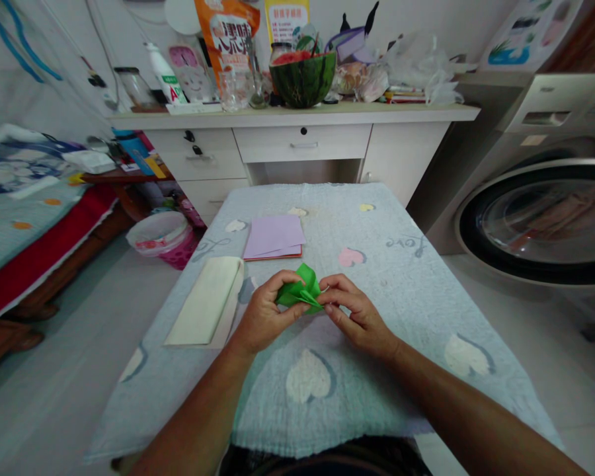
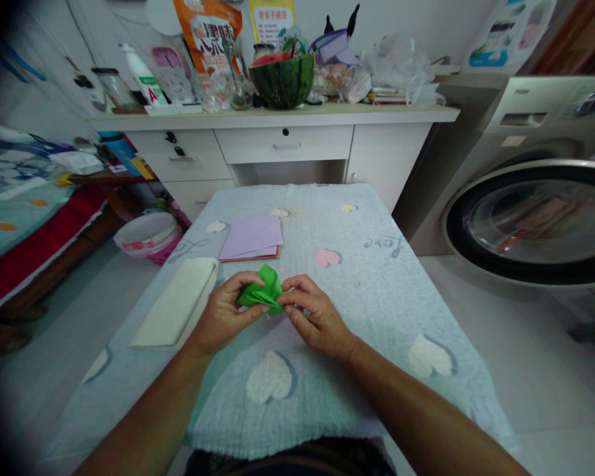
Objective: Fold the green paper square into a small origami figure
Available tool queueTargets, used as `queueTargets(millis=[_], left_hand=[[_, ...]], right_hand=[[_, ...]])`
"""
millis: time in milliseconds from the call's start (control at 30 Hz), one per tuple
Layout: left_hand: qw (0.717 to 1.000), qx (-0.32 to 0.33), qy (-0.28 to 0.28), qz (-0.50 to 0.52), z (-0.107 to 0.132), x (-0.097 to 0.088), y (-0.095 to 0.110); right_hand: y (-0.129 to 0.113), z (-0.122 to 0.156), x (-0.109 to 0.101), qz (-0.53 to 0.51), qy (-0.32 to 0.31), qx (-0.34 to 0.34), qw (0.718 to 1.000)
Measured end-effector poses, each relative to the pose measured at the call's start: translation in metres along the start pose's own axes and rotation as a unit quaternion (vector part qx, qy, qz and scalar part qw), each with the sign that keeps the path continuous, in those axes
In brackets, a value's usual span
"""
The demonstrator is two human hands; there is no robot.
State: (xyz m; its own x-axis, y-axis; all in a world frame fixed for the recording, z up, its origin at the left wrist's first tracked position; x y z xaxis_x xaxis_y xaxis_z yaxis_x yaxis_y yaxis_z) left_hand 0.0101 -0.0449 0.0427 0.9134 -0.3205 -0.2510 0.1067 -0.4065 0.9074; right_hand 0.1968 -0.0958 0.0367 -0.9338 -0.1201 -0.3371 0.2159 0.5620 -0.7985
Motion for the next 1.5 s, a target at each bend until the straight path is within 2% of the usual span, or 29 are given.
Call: queueTargets(millis=[167, 267, 333, 433, 533, 633, 1067, 1167, 1267, 1367, 1500], left_hand=[[0.998, 0.044, -0.045, -0.031, -0.001, 0.001, 0.002], [0.996, 0.052, -0.062, -0.041, -0.001, 0.001, 0.002], [0.996, 0.052, -0.066, -0.038, -0.001, 0.001, 0.002], [0.996, 0.049, -0.070, -0.034, 0.000, 0.002, 0.003], [0.994, 0.049, -0.084, -0.040, 0.000, 0.004, 0.003], [0.993, 0.051, -0.099, -0.045, 0.001, 0.005, 0.002], [0.990, 0.051, -0.121, -0.054, 0.002, 0.008, 0.007], [0.989, 0.051, -0.127, -0.055, 0.002, 0.009, 0.006], [0.988, 0.049, -0.132, -0.058, 0.003, 0.011, 0.004], [0.988, 0.051, -0.139, -0.053, 0.004, 0.012, 0.001], [0.987, 0.057, -0.128, -0.078, 0.006, 0.014, 0.000]], right_hand=[[-0.003, -0.001, -0.001, 0.005, -0.003, 0.004, 1.000], [-0.003, 0.000, 0.000, -0.035, 0.006, 0.024, 0.999], [0.000, 0.002, 0.002, -0.097, 0.037, 0.062, 0.993], [0.008, 0.003, 0.003, -0.196, 0.086, 0.133, 0.968], [0.014, 0.000, 0.003, -0.236, 0.078, 0.200, 0.948], [0.018, -0.002, 0.003, -0.236, 0.048, 0.240, 0.940], [0.018, -0.001, 0.006, -0.225, 0.017, 0.218, 0.949], [0.016, -0.002, 0.005, -0.166, 0.036, 0.192, 0.967], [0.015, -0.003, 0.003, -0.063, 0.066, 0.156, 0.984], [0.014, -0.003, 0.002, 0.012, 0.080, 0.137, 0.987], [0.014, -0.004, 0.002, 0.030, 0.090, 0.138, 0.986]])
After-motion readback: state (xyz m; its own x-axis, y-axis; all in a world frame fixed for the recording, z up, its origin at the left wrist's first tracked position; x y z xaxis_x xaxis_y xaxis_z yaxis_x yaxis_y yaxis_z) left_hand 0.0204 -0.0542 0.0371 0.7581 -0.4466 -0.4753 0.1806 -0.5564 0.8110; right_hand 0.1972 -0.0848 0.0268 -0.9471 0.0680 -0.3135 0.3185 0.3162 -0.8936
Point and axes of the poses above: each hand's wrist, its own z-axis away from the middle knuckle, its own x-axis out of the palm, y = z × x, the point moved 2 cm from there along -z, towards the middle knuckle, and after that the axes turned 2 degrees about -z, right-handed, at the moved point
